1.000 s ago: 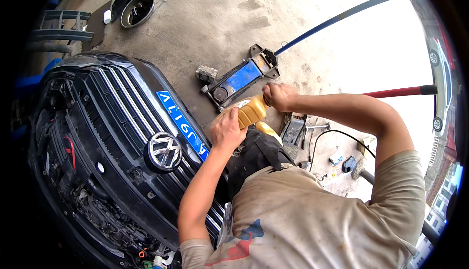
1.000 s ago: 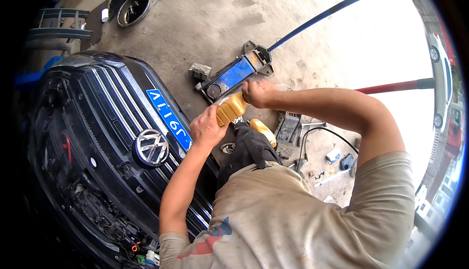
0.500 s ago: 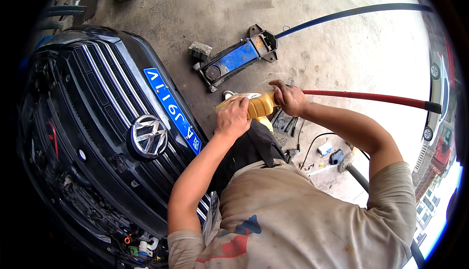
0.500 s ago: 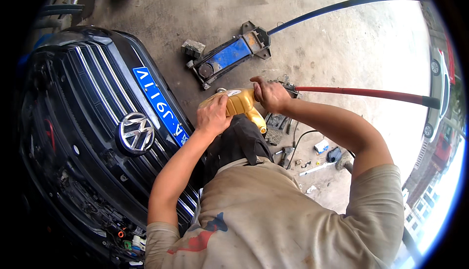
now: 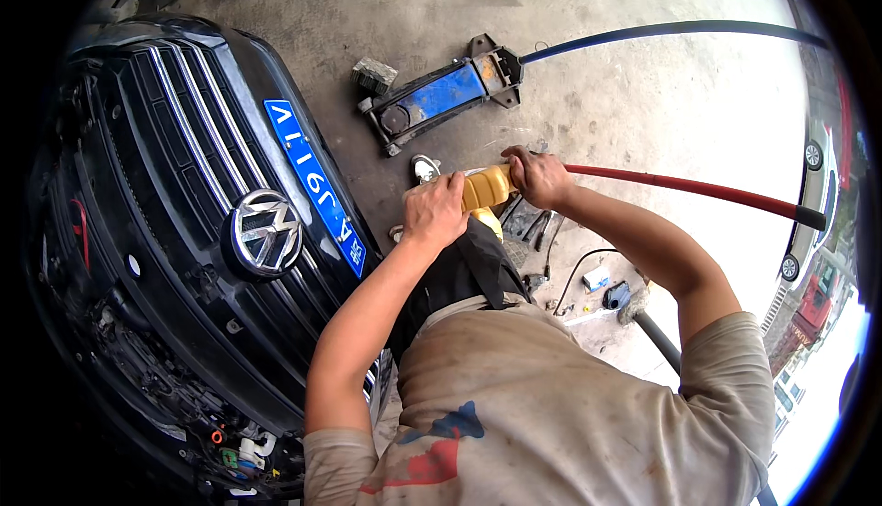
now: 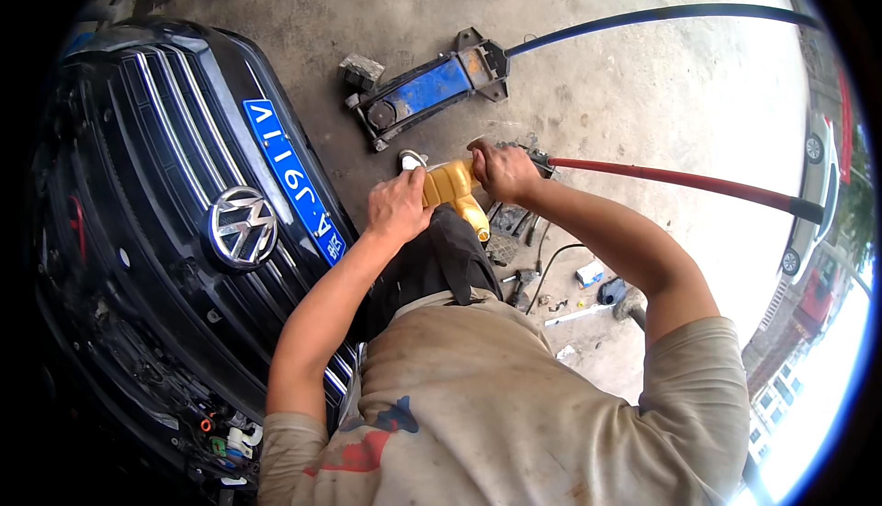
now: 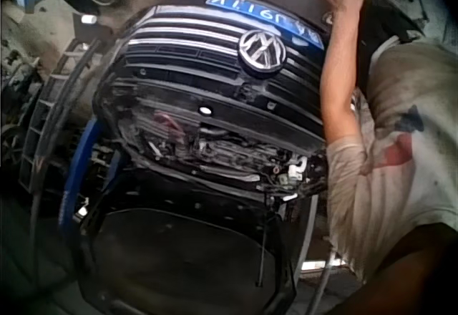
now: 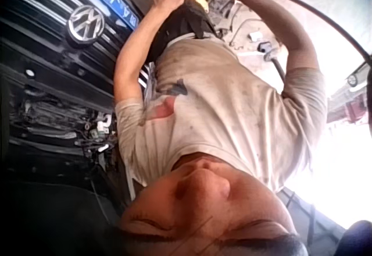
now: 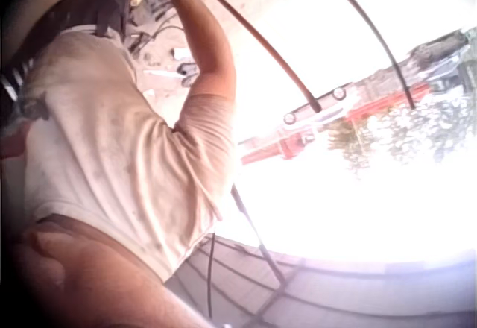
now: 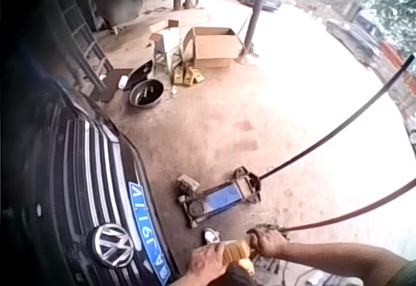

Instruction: The person pours engine oil from a yellow container into the engine of a car with the hood open. After pouring, the person uses a cloth to wipe the dipstick and checks the oil level. The person then retrieves a black air intake hose from a cardboard box and installs it into the engine bay.

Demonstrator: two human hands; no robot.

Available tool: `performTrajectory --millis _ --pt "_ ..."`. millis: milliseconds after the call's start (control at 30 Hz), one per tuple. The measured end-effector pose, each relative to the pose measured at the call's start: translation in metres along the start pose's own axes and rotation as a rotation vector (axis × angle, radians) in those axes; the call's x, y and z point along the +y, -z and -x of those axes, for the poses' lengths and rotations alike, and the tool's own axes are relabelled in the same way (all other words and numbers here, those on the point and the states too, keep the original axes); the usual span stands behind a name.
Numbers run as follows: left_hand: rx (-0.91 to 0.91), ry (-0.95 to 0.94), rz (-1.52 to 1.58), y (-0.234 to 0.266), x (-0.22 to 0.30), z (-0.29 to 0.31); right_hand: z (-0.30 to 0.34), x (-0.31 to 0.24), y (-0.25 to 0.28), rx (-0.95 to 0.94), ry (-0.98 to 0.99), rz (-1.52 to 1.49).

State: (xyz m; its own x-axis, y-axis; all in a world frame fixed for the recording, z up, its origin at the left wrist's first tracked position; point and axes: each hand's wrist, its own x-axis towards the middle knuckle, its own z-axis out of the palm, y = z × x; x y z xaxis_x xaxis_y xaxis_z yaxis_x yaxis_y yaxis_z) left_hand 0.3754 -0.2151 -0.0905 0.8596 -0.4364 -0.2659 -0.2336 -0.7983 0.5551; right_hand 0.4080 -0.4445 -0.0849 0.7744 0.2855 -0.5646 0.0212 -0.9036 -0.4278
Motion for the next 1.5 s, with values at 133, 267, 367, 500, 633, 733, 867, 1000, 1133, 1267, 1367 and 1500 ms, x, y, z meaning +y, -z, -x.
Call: performTrajectory --millis 133,267,367,500,633,733,867,1000,1133,1267,1367,1500 --pt "-0.01 0.03 -0.045 -0.018 -0.01 0.007 -0.001 -0.013 -0.02 -0.049 -0.245 0.027" --pt "-0.046 0.086 0.02 -0.025 -0.018 0.002 0.001 -0.026 -0.01 -0.063 -0.262 -0.046" --pt "-0.055 0.117 0.114 -0.036 -0.029 -0.005 0.004 -0.014 -0.018 0.001 -0.062 -0.093" --pt "-0.02 0.238 0.205 -0.067 -0.041 -0.019 -0.009 0.025 -0.051 0.097 -0.003 -0.104" --pt "0.078 0.531 0.4 -0.147 -0.047 -0.013 -0.068 0.081 -0.125 0.118 -0.414 -0.109" --pt "0.053 0.523 0.704 -0.19 -0.019 0.019 -0.125 0.149 -0.211 0.176 -0.777 -0.196" --pt "-0.113 0.62 0.974 -0.239 0.007 0.077 -0.198 0.196 -0.282 0.378 -1.364 -0.714" --pt "-0.055 0.592 1.008 -0.295 -0.001 0.123 -0.25 0.297 -0.358 0.748 -1.482 -1.539" --pt "-0.056 0.501 1.063 -0.323 -0.016 0.145 -0.275 0.404 -0.393 0.483 -1.63 -1.644" --pt "-0.052 0.429 1.14 -0.348 -0.011 0.178 -0.276 0.412 -0.409 0.545 -1.556 -1.582" --pt "-0.001 0.393 1.136 -0.351 -0.013 0.185 -0.263 0.441 -0.421 0.524 -1.591 -1.571" --pt "-0.07 0.372 1.161 -0.358 -0.019 0.196 -0.255 0.412 -0.429 0.564 -1.316 -1.432"
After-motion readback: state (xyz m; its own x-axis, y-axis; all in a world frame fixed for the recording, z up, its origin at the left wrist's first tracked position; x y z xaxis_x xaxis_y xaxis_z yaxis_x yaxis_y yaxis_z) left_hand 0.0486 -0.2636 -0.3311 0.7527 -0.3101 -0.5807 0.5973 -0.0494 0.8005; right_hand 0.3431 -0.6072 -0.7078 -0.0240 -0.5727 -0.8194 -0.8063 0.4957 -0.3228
